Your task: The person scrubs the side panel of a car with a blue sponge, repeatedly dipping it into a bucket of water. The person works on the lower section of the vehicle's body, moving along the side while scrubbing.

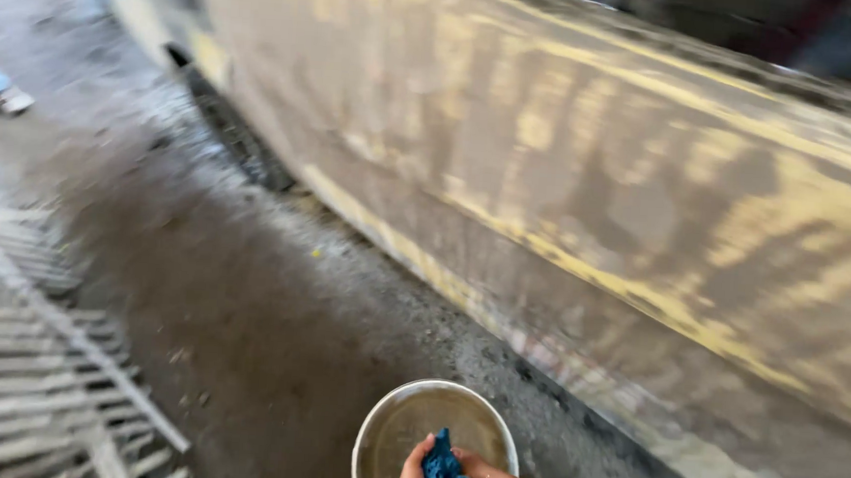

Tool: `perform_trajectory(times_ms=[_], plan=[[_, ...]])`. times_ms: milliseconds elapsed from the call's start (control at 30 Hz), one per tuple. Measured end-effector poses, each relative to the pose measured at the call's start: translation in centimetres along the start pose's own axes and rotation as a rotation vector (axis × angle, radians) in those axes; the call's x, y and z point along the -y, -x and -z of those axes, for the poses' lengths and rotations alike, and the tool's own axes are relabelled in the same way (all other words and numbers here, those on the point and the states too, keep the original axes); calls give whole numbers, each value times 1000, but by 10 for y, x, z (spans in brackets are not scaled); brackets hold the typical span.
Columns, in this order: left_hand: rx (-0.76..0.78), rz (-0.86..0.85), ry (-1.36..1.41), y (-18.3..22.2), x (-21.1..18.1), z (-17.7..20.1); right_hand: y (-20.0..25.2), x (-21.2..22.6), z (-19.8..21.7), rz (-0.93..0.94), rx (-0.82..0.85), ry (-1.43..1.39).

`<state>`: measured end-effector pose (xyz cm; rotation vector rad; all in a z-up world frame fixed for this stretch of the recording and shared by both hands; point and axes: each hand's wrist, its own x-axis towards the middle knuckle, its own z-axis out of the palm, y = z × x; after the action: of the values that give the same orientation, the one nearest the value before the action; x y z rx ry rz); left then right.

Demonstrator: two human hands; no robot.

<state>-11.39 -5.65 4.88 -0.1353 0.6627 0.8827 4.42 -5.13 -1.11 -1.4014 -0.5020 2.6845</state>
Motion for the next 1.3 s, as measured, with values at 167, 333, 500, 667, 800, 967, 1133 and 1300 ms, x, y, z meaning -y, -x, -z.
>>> perform_trajectory(times_ms=[167, 333, 500, 667, 800, 967, 1133, 1300], plan=[[-82, 113, -180, 53, -12, -142, 14, 13, 57, 205, 33, -132], [34, 66, -443, 43, 20, -252, 118, 21, 75, 653, 82, -84], [575, -428, -1107, 51, 84, -401, 274, 41, 86, 619, -423, -332], [1059, -1024, -1591, 58, 180, -576, 392, -15, 165, 936, -629, -482], [1475, -1613, -1729, 31, 290, -682, 496, -79, 201, 1041, -783, -691], [1590, -2349, -1967, 16, 443, -764, 576, -138, 250, 1438, -1086, -756], [1891, -2289, -1835, 3, 610, -822, 707, -103, 225, 1973, -1448, -556], [2454, -1922, -1719, -11, 711, -868, 800, -65, 239, 1899, -2482, -89]])
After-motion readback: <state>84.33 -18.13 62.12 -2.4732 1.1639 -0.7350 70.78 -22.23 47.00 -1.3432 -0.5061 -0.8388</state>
